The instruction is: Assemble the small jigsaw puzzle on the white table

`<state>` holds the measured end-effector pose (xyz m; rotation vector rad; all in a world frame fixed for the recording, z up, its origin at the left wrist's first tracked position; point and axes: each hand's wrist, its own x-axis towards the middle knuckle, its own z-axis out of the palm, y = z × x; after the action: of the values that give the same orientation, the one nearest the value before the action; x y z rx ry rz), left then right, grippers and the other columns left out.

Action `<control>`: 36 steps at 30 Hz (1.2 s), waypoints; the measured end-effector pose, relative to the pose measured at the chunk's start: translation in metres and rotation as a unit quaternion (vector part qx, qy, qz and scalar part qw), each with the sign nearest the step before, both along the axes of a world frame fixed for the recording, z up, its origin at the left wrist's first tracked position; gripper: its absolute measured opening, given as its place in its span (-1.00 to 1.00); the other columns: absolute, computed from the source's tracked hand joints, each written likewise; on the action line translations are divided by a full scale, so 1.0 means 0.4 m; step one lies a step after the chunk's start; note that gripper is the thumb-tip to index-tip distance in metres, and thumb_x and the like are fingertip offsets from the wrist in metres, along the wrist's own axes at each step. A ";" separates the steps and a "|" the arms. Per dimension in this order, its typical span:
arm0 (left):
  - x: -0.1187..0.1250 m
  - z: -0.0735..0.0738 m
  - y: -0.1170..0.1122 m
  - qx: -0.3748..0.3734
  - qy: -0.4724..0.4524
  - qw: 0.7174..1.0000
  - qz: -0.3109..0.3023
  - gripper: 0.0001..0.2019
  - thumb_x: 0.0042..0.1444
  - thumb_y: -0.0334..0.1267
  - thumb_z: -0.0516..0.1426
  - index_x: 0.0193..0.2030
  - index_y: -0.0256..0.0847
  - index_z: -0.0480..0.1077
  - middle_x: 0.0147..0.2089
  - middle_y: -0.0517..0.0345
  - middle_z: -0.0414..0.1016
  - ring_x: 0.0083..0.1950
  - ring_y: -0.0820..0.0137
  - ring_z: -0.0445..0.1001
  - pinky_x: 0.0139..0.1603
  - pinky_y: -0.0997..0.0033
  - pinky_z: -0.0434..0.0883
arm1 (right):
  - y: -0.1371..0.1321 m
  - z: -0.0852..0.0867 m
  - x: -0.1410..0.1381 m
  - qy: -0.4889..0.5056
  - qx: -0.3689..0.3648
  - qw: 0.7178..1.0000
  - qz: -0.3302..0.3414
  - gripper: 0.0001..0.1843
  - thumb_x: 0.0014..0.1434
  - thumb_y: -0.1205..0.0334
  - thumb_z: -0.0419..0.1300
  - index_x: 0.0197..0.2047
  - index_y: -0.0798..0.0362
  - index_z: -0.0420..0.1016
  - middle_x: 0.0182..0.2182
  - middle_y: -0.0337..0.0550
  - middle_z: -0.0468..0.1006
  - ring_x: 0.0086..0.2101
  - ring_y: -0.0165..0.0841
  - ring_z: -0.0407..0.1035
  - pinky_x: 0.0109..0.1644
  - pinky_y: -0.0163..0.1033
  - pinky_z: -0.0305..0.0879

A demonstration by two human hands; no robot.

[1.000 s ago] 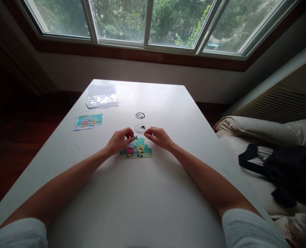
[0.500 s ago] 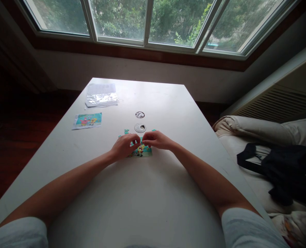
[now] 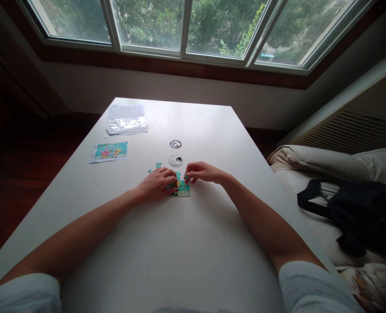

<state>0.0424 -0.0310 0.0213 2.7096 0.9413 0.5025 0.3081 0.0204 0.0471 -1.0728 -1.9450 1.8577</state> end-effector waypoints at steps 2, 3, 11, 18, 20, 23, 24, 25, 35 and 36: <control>-0.002 0.002 0.001 0.002 0.010 1.000 -0.007 -0.76 0.30 -0.06 0.12 0.01 -0.06 0.45 0.10 0.02 0.48 0.08 0.17 0.40 0.11 0.15 0.29 | 0.004 -0.006 0.000 0.004 0.018 1.000 -0.009 -0.64 0.15 -0.06 0.34 -0.23 0.09 0.49 -0.28 -0.10 0.64 -0.23 -0.31 0.55 -0.19 -0.22 0.50; -0.003 0.003 0.001 0.003 0.014 1.000 -0.010 -0.75 0.29 -0.05 0.13 0.01 -0.06 0.45 0.11 0.02 0.48 0.09 0.17 0.40 0.12 0.14 0.29 | 0.006 -0.009 0.001 0.004 0.032 0.999 -0.017 -0.65 0.15 -0.05 0.33 -0.23 0.09 0.50 -0.29 -0.10 0.63 -0.25 -0.32 0.54 -0.19 -0.23 0.49; -0.009 0.004 0.000 0.007 0.021 1.000 -0.011 -0.64 0.22 0.01 0.19 0.11 -0.02 0.42 0.17 -0.01 0.43 0.16 0.11 0.36 0.16 0.10 0.28 | 0.007 -0.002 0.010 -0.097 0.138 0.986 -0.005 -0.72 0.13 0.00 0.29 -0.29 0.07 0.55 -0.49 -0.27 0.49 -0.49 -0.44 0.34 -0.44 -0.33 0.23; -0.008 0.008 -0.004 0.015 0.036 0.999 -0.016 -0.61 0.24 0.00 0.18 0.19 0.05 0.41 0.19 0.00 0.40 0.16 0.11 0.34 0.18 0.07 0.26 | -0.005 -0.006 -0.008 -0.155 0.161 0.975 -0.018 -0.75 0.09 0.05 0.25 -0.31 0.05 0.59 -0.49 -0.25 0.51 -0.50 -0.42 0.31 -0.42 -0.30 0.17; -0.007 0.009 -0.005 0.017 0.039 0.999 -0.017 -0.61 0.25 0.00 0.17 0.19 0.05 0.41 0.19 0.01 0.39 0.17 0.11 0.34 0.18 0.06 0.26 | -0.005 -0.011 -0.012 -0.167 0.177 0.970 -0.018 -0.76 0.08 0.06 0.25 -0.32 0.06 0.59 -0.47 -0.24 0.51 -0.46 -0.42 0.31 -0.39 -0.30 0.16; -0.007 0.010 -0.005 0.019 0.047 0.999 -0.013 -0.61 0.26 0.00 0.15 0.20 0.04 0.40 0.20 0.01 0.38 0.17 0.12 0.33 0.19 0.06 0.27 | -0.004 -0.014 -0.016 -0.187 0.206 0.960 -0.015 -0.78 0.07 0.08 0.25 -0.33 0.07 0.58 -0.43 -0.23 0.52 -0.38 -0.39 0.33 -0.34 -0.31 0.15; -0.007 0.009 -0.005 0.019 0.049 0.999 -0.011 -0.61 0.26 0.00 0.15 0.20 0.04 0.40 0.20 0.02 0.38 0.16 0.12 0.33 0.19 0.05 0.26 | -0.005 -0.014 -0.016 -0.194 0.212 0.958 -0.015 -0.79 0.07 0.09 0.25 -0.33 0.06 0.57 -0.42 -0.24 0.52 -0.37 -0.39 0.32 -0.33 -0.31 0.15; -0.007 0.008 -0.005 0.020 0.048 0.999 -0.009 -0.61 0.26 0.00 0.15 0.19 0.04 0.40 0.20 0.02 0.37 0.16 0.13 0.33 0.19 0.05 0.26 | -0.006 -0.014 -0.017 -0.199 0.216 0.956 -0.017 -0.79 0.08 0.09 0.25 -0.33 0.06 0.56 -0.41 -0.24 0.52 -0.36 -0.39 0.32 -0.33 -0.31 0.14; -0.004 0.008 -0.006 0.021 0.046 0.999 -0.005 -0.62 0.26 0.00 0.15 0.19 0.03 0.40 0.19 0.01 0.37 0.16 0.13 0.32 0.18 0.06 0.27 | -0.008 -0.018 -0.018 -0.221 0.259 0.940 -0.021 -0.84 0.11 0.13 0.25 -0.35 0.04 0.52 -0.40 -0.25 0.52 -0.36 -0.40 0.32 -0.31 -0.31 0.09; -0.004 0.008 -0.006 0.021 0.044 0.999 -0.004 -0.62 0.26 0.00 0.16 0.19 0.03 0.41 0.19 0.02 0.38 0.16 0.13 0.32 0.18 0.06 0.26 | -0.008 -0.018 -0.018 -0.223 0.263 0.938 -0.019 -0.85 0.11 0.13 0.25 -0.35 0.04 0.51 -0.40 -0.25 0.52 -0.36 -0.41 0.32 -0.32 -0.31 0.08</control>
<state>0.0408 -0.0334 0.0244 2.7920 0.9513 0.4084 0.3008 0.0171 0.0399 -1.4016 -2.4401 1.0132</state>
